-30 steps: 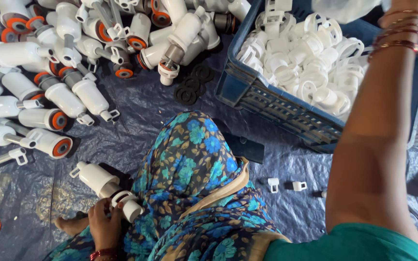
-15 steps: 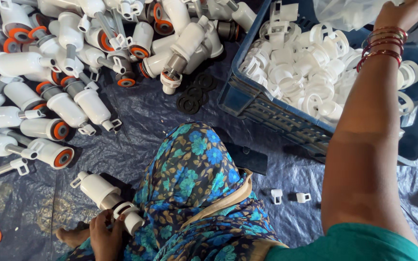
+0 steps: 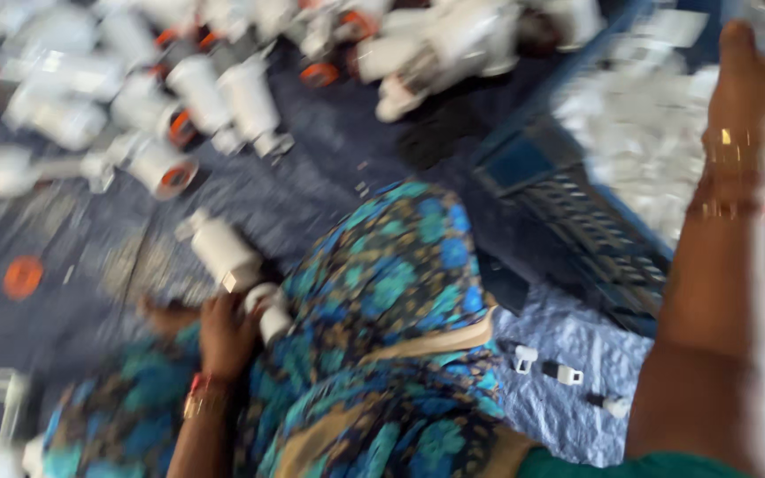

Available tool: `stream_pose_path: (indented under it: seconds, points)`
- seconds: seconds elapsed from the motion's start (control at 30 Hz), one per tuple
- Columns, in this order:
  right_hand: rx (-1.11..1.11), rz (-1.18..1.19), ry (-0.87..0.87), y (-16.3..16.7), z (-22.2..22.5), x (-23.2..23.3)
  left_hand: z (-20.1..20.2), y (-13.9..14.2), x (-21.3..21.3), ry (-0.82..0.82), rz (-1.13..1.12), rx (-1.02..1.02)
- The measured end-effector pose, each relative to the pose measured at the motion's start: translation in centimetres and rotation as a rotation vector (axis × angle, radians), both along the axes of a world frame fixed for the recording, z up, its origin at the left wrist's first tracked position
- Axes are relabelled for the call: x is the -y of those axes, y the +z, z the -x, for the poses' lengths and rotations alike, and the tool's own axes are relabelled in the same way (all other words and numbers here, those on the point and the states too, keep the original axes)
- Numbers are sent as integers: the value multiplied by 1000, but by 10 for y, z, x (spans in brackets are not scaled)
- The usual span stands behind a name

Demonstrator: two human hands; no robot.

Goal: The person sits on the floor and assembles white plastic components by inserting orange rings and white caps into cylindrical bodies. The person handles the parts one at a time, fitting them together by hand and placing the finished units aside.

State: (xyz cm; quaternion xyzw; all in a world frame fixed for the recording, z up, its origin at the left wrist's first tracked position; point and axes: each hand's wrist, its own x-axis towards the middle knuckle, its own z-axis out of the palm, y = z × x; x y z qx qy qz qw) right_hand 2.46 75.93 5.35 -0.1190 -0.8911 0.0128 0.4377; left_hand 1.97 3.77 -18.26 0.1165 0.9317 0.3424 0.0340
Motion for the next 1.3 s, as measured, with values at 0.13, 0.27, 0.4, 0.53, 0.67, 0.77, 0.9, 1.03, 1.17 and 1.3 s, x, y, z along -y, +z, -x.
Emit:
stream_pose_path:
  seconds: [0.13,0.27,0.4,0.53,0.67,0.77,0.9,1.03,1.17,1.3]
  points:
    - [347,126,580,-17,5,203,5,3,-2,54,-46,27]
    - [728,669,801,-91,23,398,6,5,-3,74,-149,66]
    - [798,404,1309,-165,40,506,5,2,0,80,-343,143]
    - [1088,429,1126,-201,44,531,4,1,0,45,-177,26]
    - [1086,576,1114,-209,49,516,3,11,-6,64,-185,4]
    - [1138,678,1074,-212,50,509,5,23,-8,39,-196,18]
    - [1168,691,1043,-219,49,506,10,33,-8,72,-226,44]
    - [970,985,1076,-222,52,506,14,38,-6,126,-315,-46]
    - [952,931,1106,-217,53,506,15,42,-8,131,-265,-53]
    - [875,722,1167,-205,50,509,13,46,-11,64,-114,-58]
